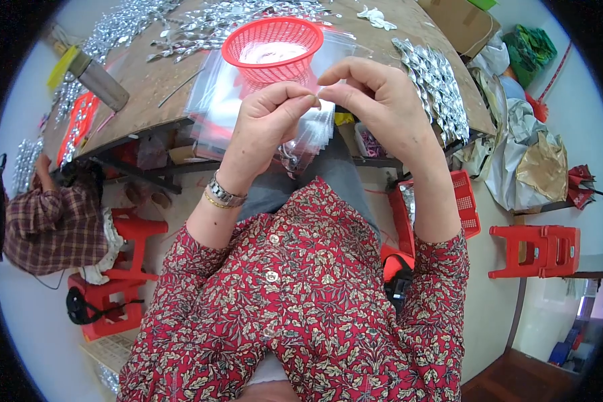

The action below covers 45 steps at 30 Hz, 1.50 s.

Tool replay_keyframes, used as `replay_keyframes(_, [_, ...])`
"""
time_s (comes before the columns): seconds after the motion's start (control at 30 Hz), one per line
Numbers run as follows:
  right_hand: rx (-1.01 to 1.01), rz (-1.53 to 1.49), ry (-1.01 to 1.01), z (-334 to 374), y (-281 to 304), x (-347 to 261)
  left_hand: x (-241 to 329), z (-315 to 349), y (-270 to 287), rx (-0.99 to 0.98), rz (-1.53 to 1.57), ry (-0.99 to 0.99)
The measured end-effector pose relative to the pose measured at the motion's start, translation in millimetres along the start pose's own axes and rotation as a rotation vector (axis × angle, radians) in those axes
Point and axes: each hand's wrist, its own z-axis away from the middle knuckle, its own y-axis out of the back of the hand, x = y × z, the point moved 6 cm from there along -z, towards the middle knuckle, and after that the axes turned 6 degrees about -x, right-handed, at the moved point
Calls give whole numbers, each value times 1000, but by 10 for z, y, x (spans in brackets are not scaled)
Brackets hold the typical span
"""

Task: Assembling small toy components by threading them onto strings and placing them into individual plastic bags.

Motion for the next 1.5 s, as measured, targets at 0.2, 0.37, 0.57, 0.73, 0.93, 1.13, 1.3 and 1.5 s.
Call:
replay_keyframes(0.2, [-24,238,-22,23,1,0,26,7,-62,-6,-27,-24])
replay_keyframes(0.37, [18,264,29,68,18,-59,-2,2,-85,-17,-10,5])
replay_keyframes(0.57, [98,242,59,125,111,14,-57,16,-30,-28,74,50])
replay_keyframes(0.73, [172,258,96,174,138,8,-119,4,-26,-26,135,41])
replay_keyframes(0.93, [198,201,159,146,105,-66,-274,19,-152,-122,104,-12])
replay_keyframes(1.13, [266,55,79,167,158,222,-529,91,-48,-77,228,63])
replay_keyframes(1.3, [293,-97,-43,288,-41,455,-72,-65,143,57,354,-141])
replay_keyframes(1.5, [-38,-185,-111,394,-496,470,504,-199,232,-93,559,-388])
